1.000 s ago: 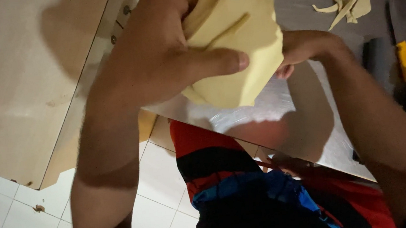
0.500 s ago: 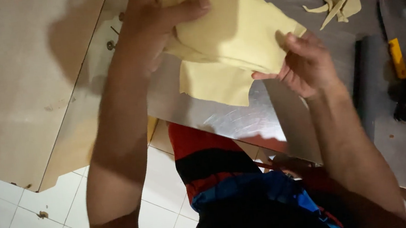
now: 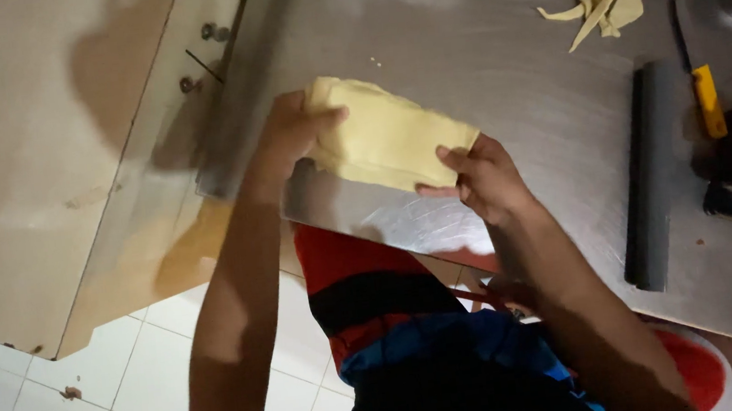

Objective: Rolling out dough sheets with a pipe, cutting them into specific shapes with a knife, and folding them for further preparation.

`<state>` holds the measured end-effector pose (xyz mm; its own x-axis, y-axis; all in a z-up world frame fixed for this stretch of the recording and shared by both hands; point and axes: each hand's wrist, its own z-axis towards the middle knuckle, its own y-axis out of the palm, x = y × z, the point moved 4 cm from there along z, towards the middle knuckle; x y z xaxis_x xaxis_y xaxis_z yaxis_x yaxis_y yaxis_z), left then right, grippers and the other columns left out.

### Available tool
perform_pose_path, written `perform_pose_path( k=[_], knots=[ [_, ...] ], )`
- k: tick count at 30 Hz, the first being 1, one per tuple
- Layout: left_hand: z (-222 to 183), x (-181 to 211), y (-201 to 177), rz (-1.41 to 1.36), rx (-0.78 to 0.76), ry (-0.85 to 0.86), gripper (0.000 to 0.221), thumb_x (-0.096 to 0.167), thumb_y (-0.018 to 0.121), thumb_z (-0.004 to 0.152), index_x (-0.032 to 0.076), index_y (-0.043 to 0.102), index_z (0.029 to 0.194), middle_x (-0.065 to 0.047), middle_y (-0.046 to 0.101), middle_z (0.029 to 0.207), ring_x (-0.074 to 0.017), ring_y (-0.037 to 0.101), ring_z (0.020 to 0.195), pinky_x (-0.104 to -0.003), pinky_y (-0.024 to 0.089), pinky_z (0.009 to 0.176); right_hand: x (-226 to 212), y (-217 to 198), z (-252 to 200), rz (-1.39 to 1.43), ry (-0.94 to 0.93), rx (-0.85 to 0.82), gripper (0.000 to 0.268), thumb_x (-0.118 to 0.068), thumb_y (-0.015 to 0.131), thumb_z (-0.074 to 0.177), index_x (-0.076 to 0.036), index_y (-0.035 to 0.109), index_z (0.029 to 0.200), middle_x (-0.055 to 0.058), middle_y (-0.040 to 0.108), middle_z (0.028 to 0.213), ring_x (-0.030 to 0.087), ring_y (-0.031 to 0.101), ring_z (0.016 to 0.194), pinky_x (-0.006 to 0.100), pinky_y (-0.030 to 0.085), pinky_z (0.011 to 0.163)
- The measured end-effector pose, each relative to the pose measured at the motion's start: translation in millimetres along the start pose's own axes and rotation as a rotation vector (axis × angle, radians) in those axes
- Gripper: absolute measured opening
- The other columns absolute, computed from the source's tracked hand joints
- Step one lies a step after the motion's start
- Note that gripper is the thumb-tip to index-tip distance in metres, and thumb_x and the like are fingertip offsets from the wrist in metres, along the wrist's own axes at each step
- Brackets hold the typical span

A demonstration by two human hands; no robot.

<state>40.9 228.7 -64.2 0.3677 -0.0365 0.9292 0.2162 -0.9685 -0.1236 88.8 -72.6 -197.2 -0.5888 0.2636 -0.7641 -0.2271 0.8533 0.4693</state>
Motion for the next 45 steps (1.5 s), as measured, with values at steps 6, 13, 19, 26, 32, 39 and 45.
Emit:
perform_pose_path(
  k=[6, 13, 19, 26, 32, 39, 45],
  knots=[
    [12.6, -8.7, -1.7, 0.057, 0.063, -0.006, 0.045, 0.028, 0.089, 0.073, 0.002, 0.073, 0.106, -0.014, 0.073, 0.089, -0.0278, 0.074, 0.08, -0.04, 0.058, 0.072, -79.6, 95.6, -66.3, -0.039, 0.041, 0.034, 0.049, -0.005, 0.067, 0.094, 0.007, 0.047, 0.138, 0.024, 0.067, 0.122, 0.042, 0.074, 0.097, 0.061, 0.063, 0.08],
    [1.9, 4.3, 1.3, 0.133, 0.079, 0.03, 0.04, 0.025, 0.087, 0.074, 0.002, 0.073, 0.103, -0.013, 0.072, 0.084, -0.0265, 0.073, 0.075, -0.04, 0.058, 0.068, -86.1, 92.7, -73.0, -0.109, -0.033, 0.025, 0.04, 0.002, 0.068, 0.091, 0.006, 0.053, 0.128, 0.022, 0.067, 0.102, 0.031, 0.073, 0.065, 0.049, 0.069, 0.065],
    [-3.3, 36.8, 22.2, 0.033, 0.031, 0.097, 0.044, 0.028, 0.086, 0.076, 0.0, 0.069, 0.105, -0.013, 0.069, 0.085, -0.0271, 0.07, 0.077, -0.039, 0.055, 0.07, -77.4, 42.5, -61.4, 0.015, -0.04, 0.121, 0.04, 0.001, 0.068, 0.092, 0.008, 0.05, 0.127, 0.022, 0.067, 0.101, 0.038, 0.075, 0.074, 0.053, 0.068, 0.058],
    [86.5, 80.6, 79.7, 0.204, 0.071, 0.299, 0.024, 0.037, 0.077, 0.07, 0.017, 0.066, 0.078, 0.006, 0.066, 0.074, -0.0099, 0.063, 0.07, -0.032, 0.045, 0.06, -159.4, 66.4, -54.4, -0.25, -0.15, 0.311, 0.033, -0.021, 0.068, 0.094, -0.008, 0.062, 0.123, 0.008, 0.07, 0.121, 0.029, 0.071, 0.106, 0.041, 0.065, 0.074],
    [122.9, 34.7, 100.9, 0.378, 0.151, 0.114, 0.049, 0.023, 0.066, 0.078, 0.008, 0.063, 0.124, -0.012, 0.071, 0.12, -0.029, 0.071, 0.109, -0.038, 0.058, 0.088, -162.7, 43.5, -37.5, -0.348, -0.193, 0.279, 0.037, -0.009, 0.073, 0.09, -0.004, 0.053, 0.121, 0.014, 0.067, 0.117, 0.023, 0.066, 0.09, 0.03, 0.062, 0.068],
    [36.7, 15.2, 26.5, 1.036, 0.305, 0.107, 0.05, 0.044, 0.065, 0.099, -0.002, 0.061, 0.119, -0.021, 0.065, 0.113, -0.0385, 0.063, 0.105, -0.051, 0.051, 0.088, -153.3, -26.4, -124.1, -0.644, -0.436, 0.248, 0.028, -0.017, 0.072, 0.097, -0.017, 0.062, 0.124, 0.003, 0.068, 0.117, 0.018, 0.068, 0.112, 0.033, 0.061, 0.098],
    [-6.6, -19.3, 43.9, 1.108, 0.339, -0.073, 0.047, 0.038, 0.065, 0.098, 0.0, 0.056, 0.125, -0.023, 0.057, 0.12, -0.0385, 0.058, 0.106, -0.049, 0.052, 0.088, -145.8, -109.1, -209.4, -1.56, -0.889, 0.677, 0.035, -0.004, 0.079, 0.094, 0.008, 0.07, 0.125, 0.026, 0.067, 0.119, 0.04, 0.056, 0.113, 0.047, 0.048, 0.078]
  ],
)
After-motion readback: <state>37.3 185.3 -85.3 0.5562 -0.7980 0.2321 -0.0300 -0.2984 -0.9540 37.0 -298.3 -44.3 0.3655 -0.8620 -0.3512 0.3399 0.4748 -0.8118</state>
